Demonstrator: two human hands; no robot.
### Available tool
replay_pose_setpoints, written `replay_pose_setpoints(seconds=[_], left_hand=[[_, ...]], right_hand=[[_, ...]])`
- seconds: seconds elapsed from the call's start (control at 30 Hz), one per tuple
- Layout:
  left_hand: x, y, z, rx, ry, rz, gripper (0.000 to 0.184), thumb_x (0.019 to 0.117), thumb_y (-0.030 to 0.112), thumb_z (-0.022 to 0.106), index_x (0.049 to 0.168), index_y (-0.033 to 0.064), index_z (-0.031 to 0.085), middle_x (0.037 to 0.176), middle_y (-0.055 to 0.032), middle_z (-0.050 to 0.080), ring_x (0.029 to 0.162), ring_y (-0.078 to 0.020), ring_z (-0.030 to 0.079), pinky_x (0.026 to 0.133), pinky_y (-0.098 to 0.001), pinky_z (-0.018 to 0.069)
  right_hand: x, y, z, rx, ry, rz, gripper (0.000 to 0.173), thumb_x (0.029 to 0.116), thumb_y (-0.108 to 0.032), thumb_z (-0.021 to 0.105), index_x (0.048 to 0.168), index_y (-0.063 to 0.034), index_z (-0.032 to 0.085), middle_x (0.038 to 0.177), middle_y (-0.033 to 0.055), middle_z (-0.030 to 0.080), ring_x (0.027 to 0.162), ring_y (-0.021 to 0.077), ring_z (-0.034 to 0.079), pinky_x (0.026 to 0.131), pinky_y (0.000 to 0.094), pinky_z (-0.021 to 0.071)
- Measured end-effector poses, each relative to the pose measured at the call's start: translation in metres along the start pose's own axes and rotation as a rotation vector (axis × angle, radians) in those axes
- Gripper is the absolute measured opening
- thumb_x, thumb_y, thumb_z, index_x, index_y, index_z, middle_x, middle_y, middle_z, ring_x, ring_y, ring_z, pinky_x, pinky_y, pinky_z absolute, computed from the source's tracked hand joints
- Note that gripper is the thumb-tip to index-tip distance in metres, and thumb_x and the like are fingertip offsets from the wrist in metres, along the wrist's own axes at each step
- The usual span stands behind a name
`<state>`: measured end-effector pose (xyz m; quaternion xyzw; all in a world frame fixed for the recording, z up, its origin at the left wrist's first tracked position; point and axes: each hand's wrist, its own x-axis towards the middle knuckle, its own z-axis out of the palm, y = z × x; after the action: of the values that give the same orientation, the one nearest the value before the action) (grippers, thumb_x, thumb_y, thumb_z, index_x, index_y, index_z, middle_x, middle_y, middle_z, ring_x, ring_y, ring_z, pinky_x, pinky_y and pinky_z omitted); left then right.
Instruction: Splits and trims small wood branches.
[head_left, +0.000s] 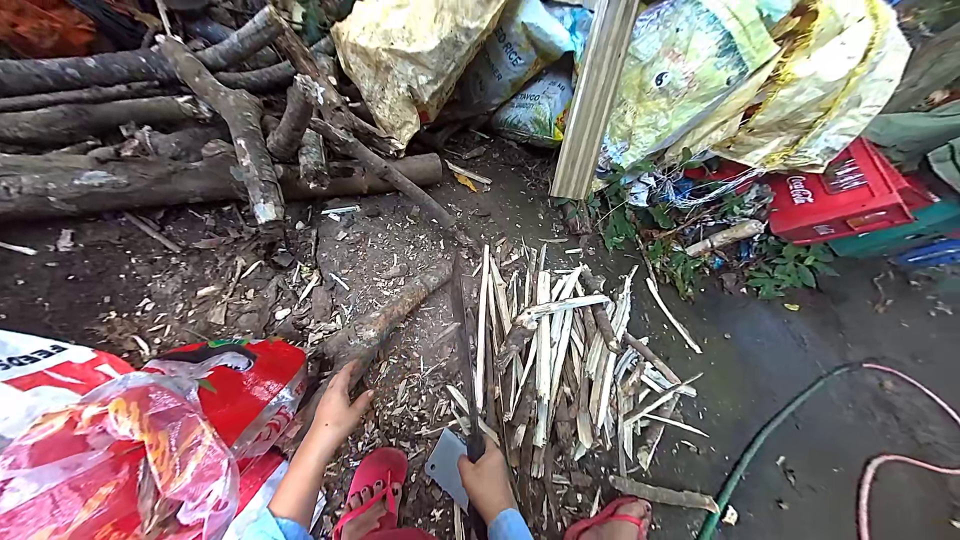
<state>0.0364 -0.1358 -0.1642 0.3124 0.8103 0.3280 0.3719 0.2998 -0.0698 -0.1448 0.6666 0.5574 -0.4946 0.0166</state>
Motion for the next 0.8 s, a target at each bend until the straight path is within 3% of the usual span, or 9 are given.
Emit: replay_pose_setpoints(seconds=[0.13,0.23,0.33,0.43,0.5,0.6,0.7,0.73,0.8], left_hand=[[-0.004,0.002,0.000,-0.012,0.011,0.041,0.068,0.0957,0.007,0.070,0.154,-0.0044,0.037,0.148,-0.0291,0.051,0.135,-0.0401,0.055,0.114,-0.0502,0.0440],[-0.003,0.000,0.000,-0.030,0.006,0.016,0.067,0.0967,0.007,0.069,0.154,-0.0041,0.037,0.147,-0.0290,0.052,0.134,-0.0397,0.055,0.114,-0.0490,0.0445],[-0.003,0.000,0.002,-0.015,-0.020,-0.002,0.064,0.0973,0.007,0.069,0.153,-0.0040,0.039,0.146,-0.0288,0.052,0.133,-0.0393,0.056,0.113,-0.0487,0.0449],[-0.004,0.010,0.003,-0.028,-0.034,0.025,0.065,0.0975,0.006,0.068,0.154,-0.0035,0.038,0.147,-0.0280,0.052,0.133,-0.0384,0.056,0.112,-0.0473,0.0458],[-0.006,0.009,0.001,-0.033,-0.036,0.041,0.064,0.0974,0.006,0.067,0.154,-0.0035,0.038,0.146,-0.0274,0.053,0.132,-0.0373,0.057,0.111,-0.0464,0.0467],[-0.004,0.003,0.000,-0.052,-0.033,0.009,0.063,0.0977,0.006,0.067,0.153,-0.0034,0.039,0.144,-0.0279,0.055,0.131,-0.0376,0.059,0.111,-0.0467,0.0474],[-0.005,0.006,0.004,-0.047,-0.058,-0.027,0.061,0.0991,0.007,0.067,0.153,-0.0025,0.039,0.144,-0.0270,0.055,0.129,-0.0369,0.060,0.110,-0.0465,0.0483],[-0.005,0.008,0.006,-0.052,-0.068,-0.020,0.061,0.0992,0.007,0.066,0.153,-0.0021,0.039,0.144,-0.0266,0.056,0.129,-0.0367,0.061,0.109,-0.0467,0.0491],[-0.005,0.014,0.007,-0.059,-0.094,0.002,0.061,0.0997,0.006,0.065,0.154,-0.0016,0.038,0.145,-0.0264,0.055,0.129,-0.0361,0.061,0.109,-0.0461,0.0491]], right_hand=[[-0.009,-0.007,-0.017,0.250,0.036,-0.107,0.030,0.0881,-0.004,0.070,0.114,0.0054,0.058,0.070,0.0102,0.061,0.052,0.0172,0.060,0.055,0.0354,0.0555],[-0.017,0.000,0.000,0.241,0.141,-0.131,0.044,0.0878,-0.008,0.072,0.126,0.0111,0.058,0.078,0.0171,0.065,0.062,0.0238,0.064,0.065,0.0433,0.0570],[0.005,0.013,0.006,0.054,-0.004,0.019,0.046,0.0899,-0.009,0.070,0.131,0.0062,0.058,0.099,0.0245,0.068,0.083,0.0341,0.069,0.080,0.0531,0.0565],[0.010,0.000,-0.011,0.134,-0.023,-0.021,0.032,0.0871,-0.004,0.069,0.116,0.0040,0.060,0.078,0.0145,0.064,0.059,0.0226,0.063,0.060,0.0417,0.0567],[-0.005,-0.006,-0.015,0.237,0.020,-0.074,0.030,0.0870,-0.003,0.070,0.114,0.0049,0.058,0.071,0.0107,0.061,0.052,0.0174,0.060,0.055,0.0360,0.0555],[-0.013,0.004,0.001,0.167,0.102,-0.095,0.047,0.0895,-0.009,0.072,0.130,0.0105,0.058,0.086,0.0210,0.067,0.071,0.0285,0.067,0.072,0.0474,0.0577],[0.008,0.019,0.012,-0.080,-0.062,0.067,0.047,0.0905,-0.012,0.071,0.132,0.0058,0.058,0.110,0.0266,0.069,0.102,0.0386,0.069,0.093,0.0567,0.0537],[0.014,0.023,0.011,-0.121,-0.107,0.090,0.046,0.0904,-0.012,0.071,0.132,0.0042,0.059,0.112,0.0259,0.069,0.104,0.0384,0.069,0.093,0.0569,0.0538],[0.017,0.022,0.006,-0.105,-0.132,0.059,0.042,0.0893,-0.011,0.071,0.127,0.0037,0.061,0.105,0.0239,0.069,0.090,0.0351,0.070,0.085,0.0541,0.0565]])
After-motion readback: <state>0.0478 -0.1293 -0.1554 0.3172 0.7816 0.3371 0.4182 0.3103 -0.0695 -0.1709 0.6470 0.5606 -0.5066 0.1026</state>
